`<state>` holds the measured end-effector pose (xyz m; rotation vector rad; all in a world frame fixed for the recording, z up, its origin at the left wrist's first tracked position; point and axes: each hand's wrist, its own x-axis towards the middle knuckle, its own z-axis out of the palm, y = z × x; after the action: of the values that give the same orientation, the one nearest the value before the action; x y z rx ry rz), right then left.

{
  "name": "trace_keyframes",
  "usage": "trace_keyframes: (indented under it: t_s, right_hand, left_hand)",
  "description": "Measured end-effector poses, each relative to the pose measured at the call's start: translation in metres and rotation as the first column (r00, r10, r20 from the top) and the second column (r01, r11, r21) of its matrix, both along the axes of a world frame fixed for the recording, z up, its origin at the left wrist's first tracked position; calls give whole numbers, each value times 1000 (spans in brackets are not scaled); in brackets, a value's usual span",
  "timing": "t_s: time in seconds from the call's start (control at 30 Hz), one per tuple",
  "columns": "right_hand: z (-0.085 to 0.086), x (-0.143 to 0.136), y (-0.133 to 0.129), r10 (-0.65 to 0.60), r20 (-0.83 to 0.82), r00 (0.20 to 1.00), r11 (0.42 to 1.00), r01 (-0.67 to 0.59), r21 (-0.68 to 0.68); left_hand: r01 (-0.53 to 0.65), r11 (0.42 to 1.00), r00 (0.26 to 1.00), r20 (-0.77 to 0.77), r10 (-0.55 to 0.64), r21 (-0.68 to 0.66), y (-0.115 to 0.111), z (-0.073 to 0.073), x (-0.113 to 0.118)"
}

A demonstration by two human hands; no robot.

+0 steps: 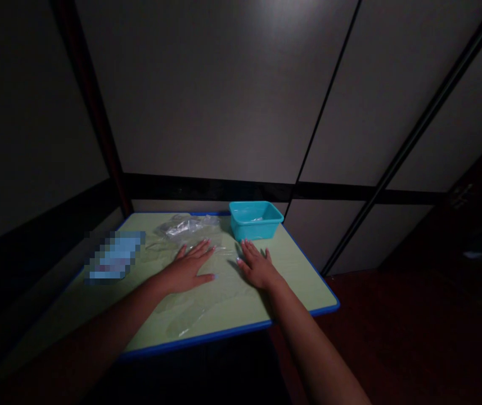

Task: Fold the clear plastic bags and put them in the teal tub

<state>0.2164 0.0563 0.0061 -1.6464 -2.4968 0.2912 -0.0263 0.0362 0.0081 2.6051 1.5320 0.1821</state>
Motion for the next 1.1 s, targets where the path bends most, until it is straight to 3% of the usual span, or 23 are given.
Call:
trace_keyframes:
  t_s: [0.2,0.33,0.57,0.7,0.83,0.93,1.1]
  right_hand:
    - [-3,-15,-6,63,114,992,998,-61,-19]
    - [-4,-15,-5,61,131,989,998,-61,-3]
    - [-3,-15,-5,44,145,988,999,-44,-3]
    - [-2,-16,-6,40,147,988,999,-38,-14]
    - [-4,-16,-5,35,150,988,999,-34,-5]
    - [-5,-16,-3,38,167,985,999,-37,-9]
    - [-5,-16,-2,35,177,984,999,-30,-36]
  left_hand:
    - [117,993,993,31,-116,-17,0,-3,25]
    - [50,996,999,9,-49,-68,2,-7,18]
    - [-159,978,987,-39,155,-132,9,-4,-16]
    - [-204,975,979,-34,202,-82,9,-1,-20]
    - [-86,996,996,-6,86,22,1,4,13]
    - [78,997,997,-1,-78,-13,-2,7,49]
    - [19,997,999,30,-17,-69,10,5,81]
